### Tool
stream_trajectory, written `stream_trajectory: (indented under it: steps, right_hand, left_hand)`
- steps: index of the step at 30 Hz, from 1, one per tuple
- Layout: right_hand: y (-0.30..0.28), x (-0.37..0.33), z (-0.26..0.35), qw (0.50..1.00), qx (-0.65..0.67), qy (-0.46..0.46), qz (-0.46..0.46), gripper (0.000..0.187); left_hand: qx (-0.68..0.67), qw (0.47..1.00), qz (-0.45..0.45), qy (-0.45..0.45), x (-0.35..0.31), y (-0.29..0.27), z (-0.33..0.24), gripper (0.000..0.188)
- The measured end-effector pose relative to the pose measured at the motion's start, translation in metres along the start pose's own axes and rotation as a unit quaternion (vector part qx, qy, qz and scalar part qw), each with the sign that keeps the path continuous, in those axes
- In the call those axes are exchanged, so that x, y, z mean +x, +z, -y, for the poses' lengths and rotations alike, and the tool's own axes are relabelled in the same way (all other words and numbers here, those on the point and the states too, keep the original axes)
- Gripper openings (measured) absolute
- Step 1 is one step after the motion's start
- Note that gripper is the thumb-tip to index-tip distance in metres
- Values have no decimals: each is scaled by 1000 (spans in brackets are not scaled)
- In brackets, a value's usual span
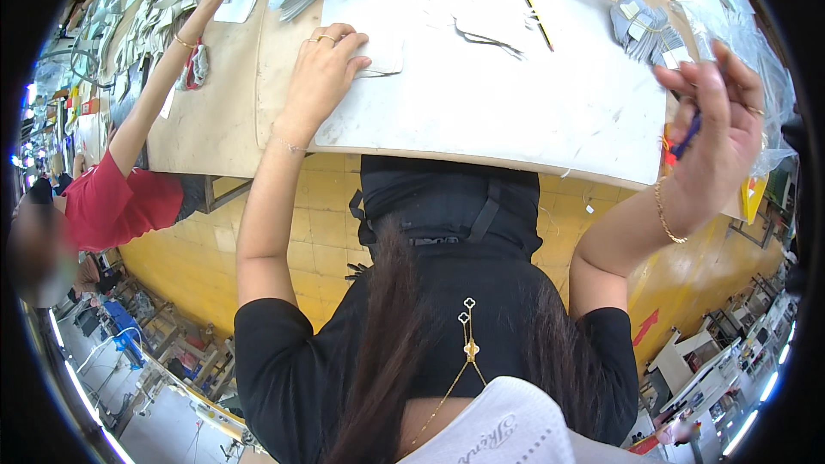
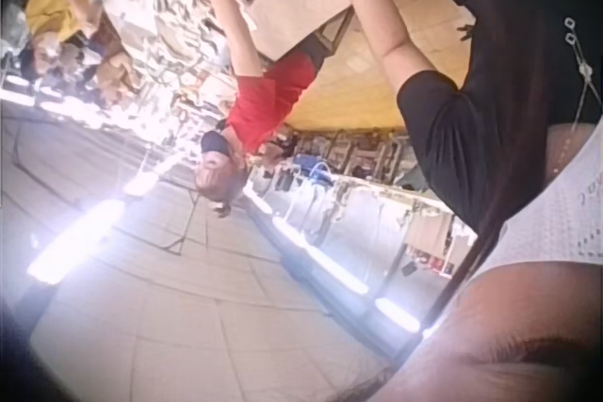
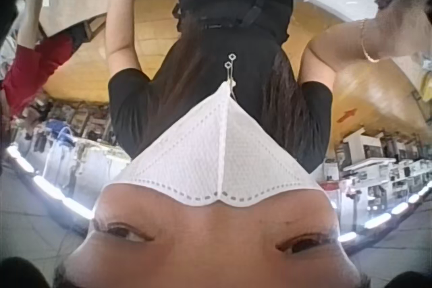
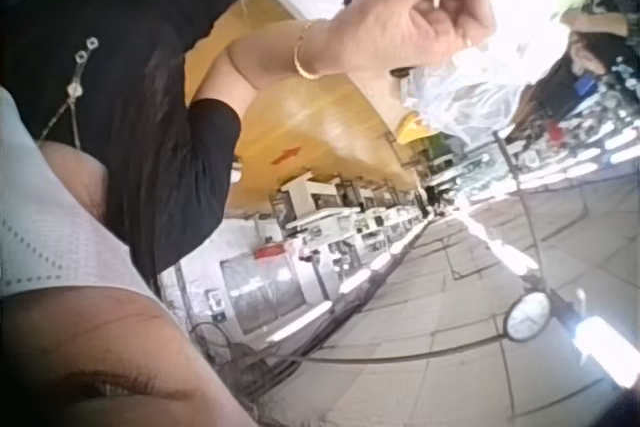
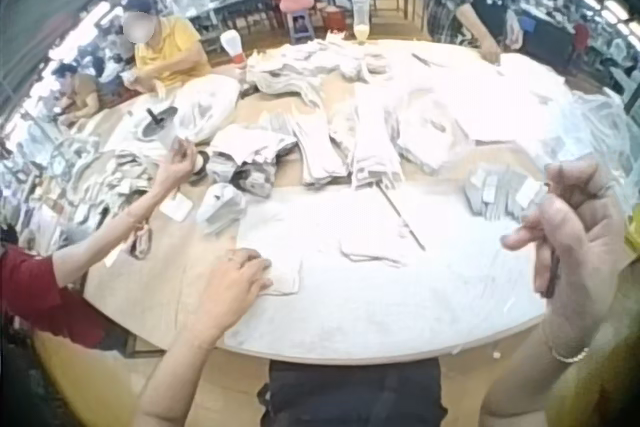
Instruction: The person hand-sews white fabric pieces at a workbench, repeatedly threading a needle and stitching the edges of each piece. The person places finished pieces into a pile and continues with the next piece from a stack.
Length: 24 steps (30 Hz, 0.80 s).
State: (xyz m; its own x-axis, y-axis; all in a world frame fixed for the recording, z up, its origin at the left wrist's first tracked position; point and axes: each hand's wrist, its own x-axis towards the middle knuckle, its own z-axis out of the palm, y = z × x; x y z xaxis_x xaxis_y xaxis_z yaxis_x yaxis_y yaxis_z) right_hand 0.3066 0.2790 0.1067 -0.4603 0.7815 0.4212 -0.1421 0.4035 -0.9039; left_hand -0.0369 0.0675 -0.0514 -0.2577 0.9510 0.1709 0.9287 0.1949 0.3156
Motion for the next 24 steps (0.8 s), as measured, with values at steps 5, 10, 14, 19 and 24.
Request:
stream_trajectory:
  steps: [5, 10, 14, 19, 24]
  right_hand:
    - [31, -8, -8, 999, 19, 37, 29, 24]
    - [41, -15, -5, 997, 17, 71, 35, 26]
    - [45, -18, -5, 996, 15, 84, 37, 26]
    - [49, -22, -8, 994, 11, 101, 47, 26]
    - [51, -25, -8, 992, 19, 113, 54, 28]
  left_hand:
    - [-2, 997, 33, 66, 10, -7, 13, 29]
    - [-6, 993, 46, 107, 19, -12, 15, 26]
    - [0, 994, 60, 90, 22, -13, 11, 25]
    - [0, 989, 81, 120, 27, -14, 12, 26]
    - [19, 987, 106, 119, 30, -17, 11, 24]
